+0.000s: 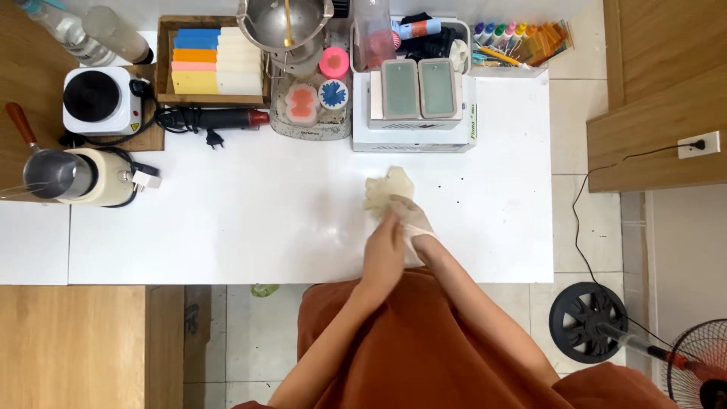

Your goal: The person, wearing gloves, picks up white and multicolored wax blocks one at a time and arranges them in a neat stack on a wooden tray on the worktable. They then remove their gloves, place an item into a green bag under the counter, reach into a shelf of molds, and hold up their bare hands.

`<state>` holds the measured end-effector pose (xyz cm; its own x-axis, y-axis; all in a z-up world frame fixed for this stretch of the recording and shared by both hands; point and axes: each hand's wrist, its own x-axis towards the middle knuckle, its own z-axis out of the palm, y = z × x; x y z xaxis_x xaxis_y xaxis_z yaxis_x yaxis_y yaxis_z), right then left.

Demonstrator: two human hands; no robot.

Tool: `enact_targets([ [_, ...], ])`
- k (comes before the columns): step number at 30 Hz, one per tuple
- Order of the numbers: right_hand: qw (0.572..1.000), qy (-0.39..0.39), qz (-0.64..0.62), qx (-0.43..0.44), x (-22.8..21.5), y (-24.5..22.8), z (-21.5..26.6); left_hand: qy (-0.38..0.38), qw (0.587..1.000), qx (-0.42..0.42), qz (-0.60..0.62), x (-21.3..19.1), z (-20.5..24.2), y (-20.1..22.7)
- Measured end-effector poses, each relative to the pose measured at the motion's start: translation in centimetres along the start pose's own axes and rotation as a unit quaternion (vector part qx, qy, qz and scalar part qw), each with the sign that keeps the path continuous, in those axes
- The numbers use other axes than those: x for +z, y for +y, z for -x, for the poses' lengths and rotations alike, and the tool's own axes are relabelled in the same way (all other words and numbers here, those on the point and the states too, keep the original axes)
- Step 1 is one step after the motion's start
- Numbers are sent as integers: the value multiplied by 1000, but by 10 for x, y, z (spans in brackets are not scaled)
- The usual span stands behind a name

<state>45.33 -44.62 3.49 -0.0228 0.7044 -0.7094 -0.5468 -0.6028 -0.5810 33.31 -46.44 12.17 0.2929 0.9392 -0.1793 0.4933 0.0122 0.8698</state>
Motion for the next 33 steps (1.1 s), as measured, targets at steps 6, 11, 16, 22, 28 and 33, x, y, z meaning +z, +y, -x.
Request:
enact_targets([
  [6, 942, -135, 306, 7, 34, -1, -1, 37, 882, -270, 384, 1, -21, -95],
  [11, 813, -185, 552, -35, 106, -68, 85, 135, 936, -252, 206, -42, -18, -55],
  [16, 774, -283, 554, -115, 109, -86, 129, 159, 945, -240, 157, -64, -21, -47],
  [22, 867, -254, 422, -77, 52, -95, 136, 175, 959, -184, 129, -63, -40, -81],
  [28, 981, -175, -49, 64, -5, -134, 143, 267, 939, -202, 71, -89, -55, -160],
  [33, 971, 88, 214, -54, 9, -153, 152, 165, 923, -285, 200, -119, -54, -101],
])
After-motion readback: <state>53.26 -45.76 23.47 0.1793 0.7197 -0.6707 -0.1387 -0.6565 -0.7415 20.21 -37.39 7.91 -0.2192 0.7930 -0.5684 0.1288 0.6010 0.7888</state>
